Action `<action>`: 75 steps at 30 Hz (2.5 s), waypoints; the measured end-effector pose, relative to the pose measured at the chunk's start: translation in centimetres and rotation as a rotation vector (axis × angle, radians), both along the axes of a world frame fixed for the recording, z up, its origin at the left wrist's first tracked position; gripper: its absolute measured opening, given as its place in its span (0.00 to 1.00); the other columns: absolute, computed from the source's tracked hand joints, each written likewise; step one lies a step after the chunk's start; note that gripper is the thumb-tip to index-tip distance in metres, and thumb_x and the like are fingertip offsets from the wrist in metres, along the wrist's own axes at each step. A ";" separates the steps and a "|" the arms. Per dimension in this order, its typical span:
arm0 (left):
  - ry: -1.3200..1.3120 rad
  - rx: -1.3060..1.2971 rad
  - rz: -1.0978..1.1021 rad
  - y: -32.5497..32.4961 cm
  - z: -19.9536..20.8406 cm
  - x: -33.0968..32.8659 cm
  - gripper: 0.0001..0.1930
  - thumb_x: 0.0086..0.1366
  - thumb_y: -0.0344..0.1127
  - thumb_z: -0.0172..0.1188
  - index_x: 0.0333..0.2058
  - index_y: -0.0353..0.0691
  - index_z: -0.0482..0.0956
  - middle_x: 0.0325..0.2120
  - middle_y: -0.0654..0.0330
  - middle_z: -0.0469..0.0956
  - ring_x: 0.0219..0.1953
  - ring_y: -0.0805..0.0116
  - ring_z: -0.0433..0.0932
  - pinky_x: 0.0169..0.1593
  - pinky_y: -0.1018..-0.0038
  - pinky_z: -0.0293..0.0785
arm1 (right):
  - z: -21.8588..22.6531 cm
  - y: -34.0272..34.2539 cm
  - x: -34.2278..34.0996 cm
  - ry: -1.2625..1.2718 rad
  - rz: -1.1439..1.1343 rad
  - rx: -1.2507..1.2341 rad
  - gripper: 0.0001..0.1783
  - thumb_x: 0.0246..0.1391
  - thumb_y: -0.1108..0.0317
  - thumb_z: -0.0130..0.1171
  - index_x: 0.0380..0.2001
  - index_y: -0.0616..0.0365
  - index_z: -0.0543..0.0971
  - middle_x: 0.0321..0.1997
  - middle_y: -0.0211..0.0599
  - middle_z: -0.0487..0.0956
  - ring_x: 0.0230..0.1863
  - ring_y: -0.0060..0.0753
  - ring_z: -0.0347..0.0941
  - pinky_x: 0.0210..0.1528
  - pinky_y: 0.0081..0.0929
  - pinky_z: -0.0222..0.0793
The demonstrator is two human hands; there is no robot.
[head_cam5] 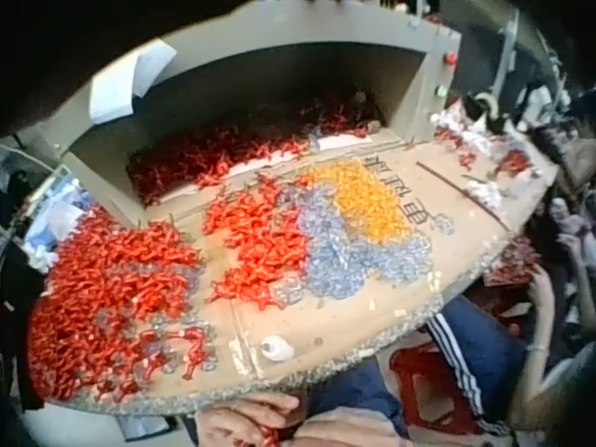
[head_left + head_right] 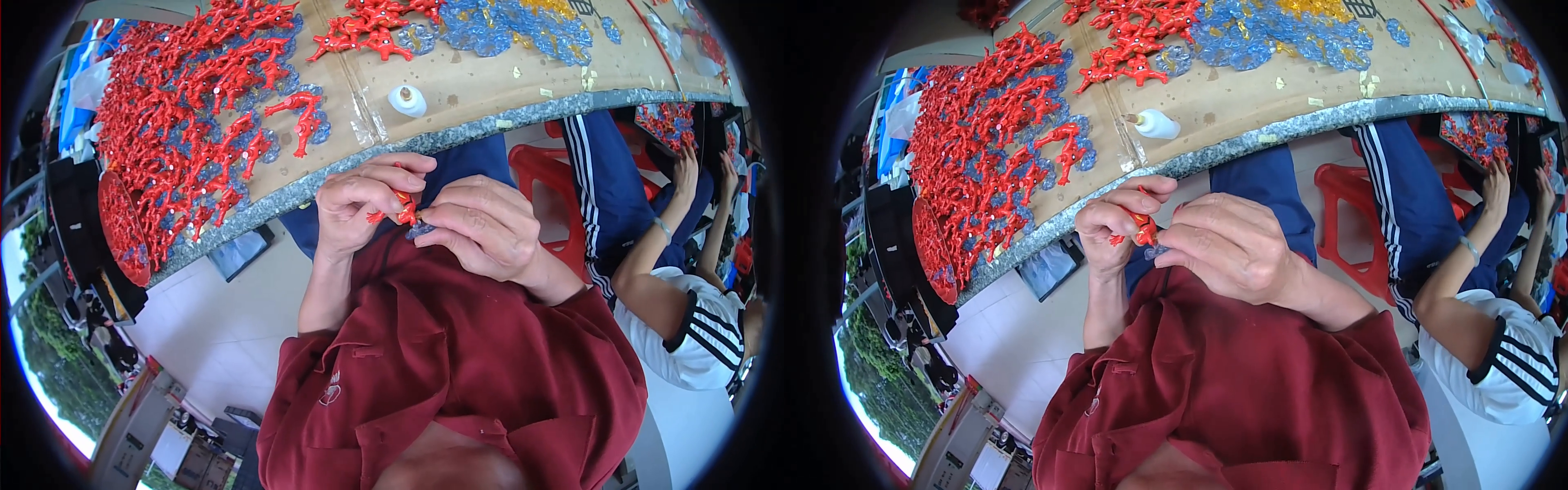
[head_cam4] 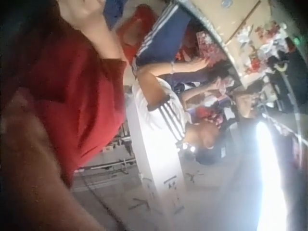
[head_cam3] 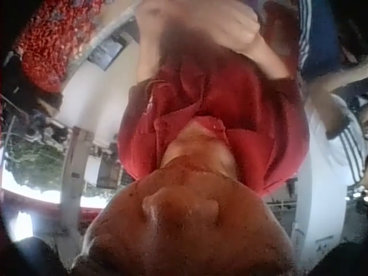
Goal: The person assembles small red and yellow plastic toy components by hand, joining them with glue from a bottle.
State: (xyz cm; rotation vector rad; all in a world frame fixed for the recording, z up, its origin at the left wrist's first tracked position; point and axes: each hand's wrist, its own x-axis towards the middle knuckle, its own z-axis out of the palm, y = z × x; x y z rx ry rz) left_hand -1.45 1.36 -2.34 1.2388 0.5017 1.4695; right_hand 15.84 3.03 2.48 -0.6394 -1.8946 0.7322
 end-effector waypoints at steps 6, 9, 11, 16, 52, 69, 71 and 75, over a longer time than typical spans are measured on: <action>-0.408 -0.151 -0.102 -0.8 -0.6 1.6 0.02 0.58 0.31 0.57 0.29 0.42 0.73 0.39 0.56 0.76 0.48 0.43 0.70 0.49 0.56 0.69 | 0.8 -0.3 -0.1 0.009 0.043 -0.026 0.17 0.27 0.69 0.69 0.27 0.61 0.77 0.26 0.37 0.76 0.28 0.33 0.75 0.28 0.27 0.72; -0.435 -0.177 -0.105 -0.9 -0.7 1.8 0.02 0.58 0.31 0.57 0.29 0.42 0.73 0.39 0.56 0.76 0.48 0.43 0.70 0.49 0.57 0.70 | 0.8 -0.5 -0.1 -0.003 0.038 -0.034 0.17 0.29 0.70 0.69 0.28 0.61 0.78 0.28 0.38 0.76 0.28 0.33 0.75 0.28 0.26 0.72; -0.421 -0.181 -0.115 -0.8 -0.7 1.6 0.02 0.58 0.30 0.56 0.29 0.42 0.73 0.39 0.56 0.76 0.48 0.43 0.70 0.49 0.58 0.71 | 0.7 -0.5 -0.2 0.019 0.035 -0.034 0.17 0.28 0.70 0.70 0.26 0.63 0.78 0.26 0.39 0.77 0.27 0.34 0.76 0.27 0.25 0.73; -0.406 -0.203 -0.135 -0.8 -0.8 1.6 0.01 0.58 0.30 0.56 0.29 0.43 0.74 0.39 0.55 0.76 0.48 0.43 0.69 0.49 0.59 0.71 | 0.7 -0.6 -0.1 0.049 0.031 -0.067 0.17 0.28 0.71 0.70 0.27 0.63 0.78 0.27 0.39 0.77 0.27 0.34 0.76 0.28 0.24 0.73; 0.008 -0.070 -0.036 -0.3 0.6 -0.2 0.11 0.57 0.36 0.57 0.21 0.36 0.74 0.27 0.51 0.77 0.33 0.51 0.77 0.34 0.62 0.75 | -0.3 -1.8 -0.4 0.084 0.006 -0.059 0.16 0.30 0.73 0.68 0.27 0.66 0.75 0.28 0.41 0.75 0.27 0.35 0.74 0.27 0.26 0.71; 0.004 -0.058 -0.036 -0.4 0.4 -0.7 0.08 0.56 0.32 0.57 0.21 0.34 0.75 0.30 0.49 0.78 0.34 0.50 0.77 0.36 0.61 0.75 | -0.6 -1.5 -0.3 0.054 0.033 -0.069 0.16 0.29 0.72 0.68 0.27 0.64 0.76 0.28 0.41 0.75 0.27 0.35 0.74 0.27 0.26 0.71; 0.038 -0.047 -0.018 -0.6 0.7 -0.9 0.05 0.54 0.29 0.57 0.22 0.34 0.76 0.31 0.49 0.78 0.35 0.50 0.77 0.37 0.61 0.75 | -0.7 -1.3 -0.3 0.059 0.053 -0.058 0.17 0.29 0.72 0.68 0.27 0.64 0.76 0.29 0.40 0.75 0.27 0.35 0.74 0.27 0.26 0.71; 0.207 0.061 0.113 -0.7 1.8 -1.4 0.03 0.47 0.21 0.56 0.23 0.34 0.77 0.32 0.49 0.78 0.36 0.49 0.77 0.38 0.62 0.75 | -1.2 -0.3 -0.3 0.094 0.104 -0.056 0.18 0.29 0.72 0.69 0.28 0.64 0.76 0.30 0.41 0.76 0.28 0.35 0.75 0.28 0.25 0.72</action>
